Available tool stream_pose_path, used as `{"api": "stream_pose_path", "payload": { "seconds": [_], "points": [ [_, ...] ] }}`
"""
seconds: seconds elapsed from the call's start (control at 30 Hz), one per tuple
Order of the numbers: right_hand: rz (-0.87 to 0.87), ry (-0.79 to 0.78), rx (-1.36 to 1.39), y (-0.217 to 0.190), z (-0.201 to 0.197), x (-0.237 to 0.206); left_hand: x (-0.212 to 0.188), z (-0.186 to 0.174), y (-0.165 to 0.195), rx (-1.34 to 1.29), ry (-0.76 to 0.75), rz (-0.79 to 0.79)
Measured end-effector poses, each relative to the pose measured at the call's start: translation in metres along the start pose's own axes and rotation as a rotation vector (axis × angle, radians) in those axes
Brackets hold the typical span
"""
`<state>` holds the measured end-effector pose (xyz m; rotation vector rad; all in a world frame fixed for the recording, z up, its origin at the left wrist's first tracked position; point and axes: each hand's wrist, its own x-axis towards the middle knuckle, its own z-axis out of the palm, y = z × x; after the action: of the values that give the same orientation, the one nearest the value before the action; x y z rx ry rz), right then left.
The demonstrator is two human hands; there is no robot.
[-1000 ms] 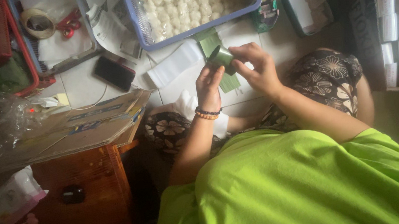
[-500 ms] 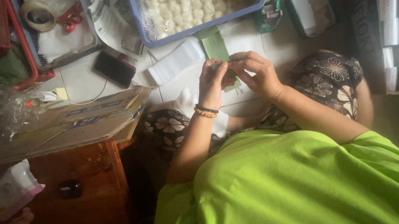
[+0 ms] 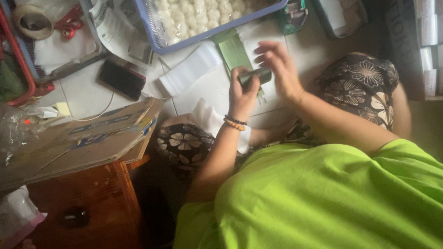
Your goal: The person sits on the floor and wraps small white food items in green leaves. They place each wrapped item into a cardboard box filled with similar items.
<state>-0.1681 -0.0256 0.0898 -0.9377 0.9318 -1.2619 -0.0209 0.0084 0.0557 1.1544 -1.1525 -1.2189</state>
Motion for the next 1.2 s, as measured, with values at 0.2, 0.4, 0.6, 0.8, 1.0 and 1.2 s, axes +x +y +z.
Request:
{"api": "stream_pose_path", "payload": {
  "seconds": [0.2, 0.4, 0.6, 0.8, 1.0, 1.2],
  "points": [
    [-0.368, 0.435, -0.548, 0.014, -0.1, 0.095, -0.007, -0.009, -0.005, -0.073, 0.007, -0.166],
    [-0.263, 0.396, -1.096, 0.008, -0.102, 0.133, -0.004, -0.006, -0.01, 0.014, -0.054, -0.162],
    [-0.028, 0.382, -0.441, -0.003, -0.086, 0.116, -0.006, -0.011, -0.011, -0.046, -0.034, -0.15],
    [-0.07, 0.304, -0.308, 0.011, -0.098, 0.091, -0.008, -0.012, -0.012, -0.042, 0.022, -0.209],
    [-0.345, 0.418, -0.78, 0.027, -0.105, 0.092, -0.007, -0.011, -0.014, -0.051, 0.013, -0.186],
    [-0.181, 0.521, -0.904, 0.031, -0.106, 0.093, -0.005, -0.012, -0.015, -0.084, 0.009, -0.114]
  ]
}}
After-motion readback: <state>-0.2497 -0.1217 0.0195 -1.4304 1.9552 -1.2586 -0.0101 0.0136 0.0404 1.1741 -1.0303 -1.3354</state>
